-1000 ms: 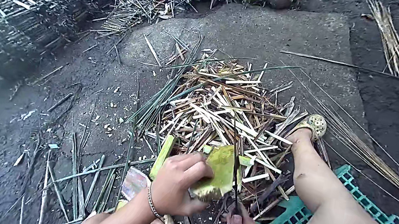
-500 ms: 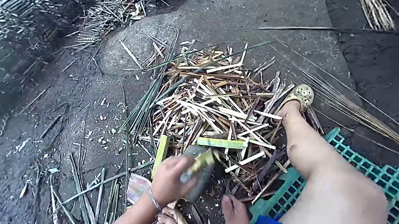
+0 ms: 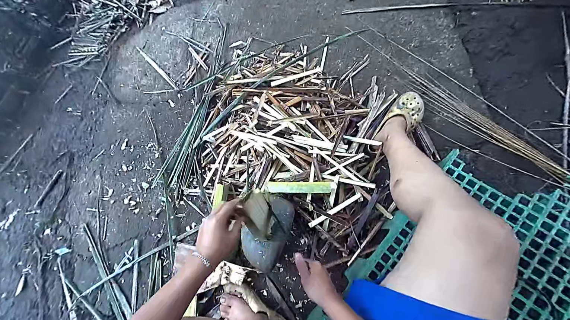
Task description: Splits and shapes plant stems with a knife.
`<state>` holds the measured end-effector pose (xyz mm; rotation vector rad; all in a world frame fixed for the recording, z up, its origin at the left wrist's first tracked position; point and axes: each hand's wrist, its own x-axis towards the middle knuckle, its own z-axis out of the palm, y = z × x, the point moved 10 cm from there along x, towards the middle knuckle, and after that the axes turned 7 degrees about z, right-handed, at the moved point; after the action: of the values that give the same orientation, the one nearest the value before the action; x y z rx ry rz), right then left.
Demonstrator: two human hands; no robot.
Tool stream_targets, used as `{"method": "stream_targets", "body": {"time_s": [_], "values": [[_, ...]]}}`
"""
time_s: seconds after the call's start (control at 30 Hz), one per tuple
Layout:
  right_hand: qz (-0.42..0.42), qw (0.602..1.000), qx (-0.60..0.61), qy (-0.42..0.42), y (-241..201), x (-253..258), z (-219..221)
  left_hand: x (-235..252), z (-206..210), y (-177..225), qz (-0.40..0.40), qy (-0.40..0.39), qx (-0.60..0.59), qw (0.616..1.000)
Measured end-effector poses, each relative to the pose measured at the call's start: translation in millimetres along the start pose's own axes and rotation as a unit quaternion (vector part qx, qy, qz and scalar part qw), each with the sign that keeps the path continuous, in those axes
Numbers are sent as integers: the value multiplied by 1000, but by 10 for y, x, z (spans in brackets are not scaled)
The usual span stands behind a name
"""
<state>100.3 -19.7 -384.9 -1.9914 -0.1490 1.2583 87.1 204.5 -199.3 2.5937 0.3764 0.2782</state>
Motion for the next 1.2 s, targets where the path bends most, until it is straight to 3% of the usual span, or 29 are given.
{"method": "stream_targets", "body": {"time_s": [0.07,0.17,0.27,0.33,0.47,0.63,0.73,0.8,0.87,0.93,1.07,1.13,1.2], "values": [[52,998,-14,-16,74,99,38,111,215,-227,-77,-66,1,995],[52,998,-19,-11,57,37,34,152,215,-216,-129,-158,3,979],[37,999,-33,-13,-13,22,48,254,156,-273,-208,-243,80,944],[39,998,-35,-35,-14,9,82,245,172,-349,-221,-262,77,936],[45,990,-56,-118,77,47,-32,255,143,-251,-63,-231,-3,971],[26,955,-92,-282,-81,-107,-563,77,-331,87,145,-140,-68,977],[7,931,-126,-342,-301,-82,-874,22,-510,184,173,-113,-99,973],[-10,942,-142,-303,-407,58,-975,72,-441,70,94,-105,-90,986],[-22,969,-155,-190,-550,167,-919,162,-207,-151,-31,-107,-63,992],[6,988,-113,-104,-620,178,-716,243,66,-276,-108,-113,-31,987],[49,998,-28,-42,-611,73,-355,336,153,-325,-150,-118,-21,981],[-8,999,-37,-24,-706,-8,-353,339,100,-338,-148,-120,-29,981],[-122,992,-25,2,-1057,-153,-409,367,152,-272,-135,-147,-17,980]]}}
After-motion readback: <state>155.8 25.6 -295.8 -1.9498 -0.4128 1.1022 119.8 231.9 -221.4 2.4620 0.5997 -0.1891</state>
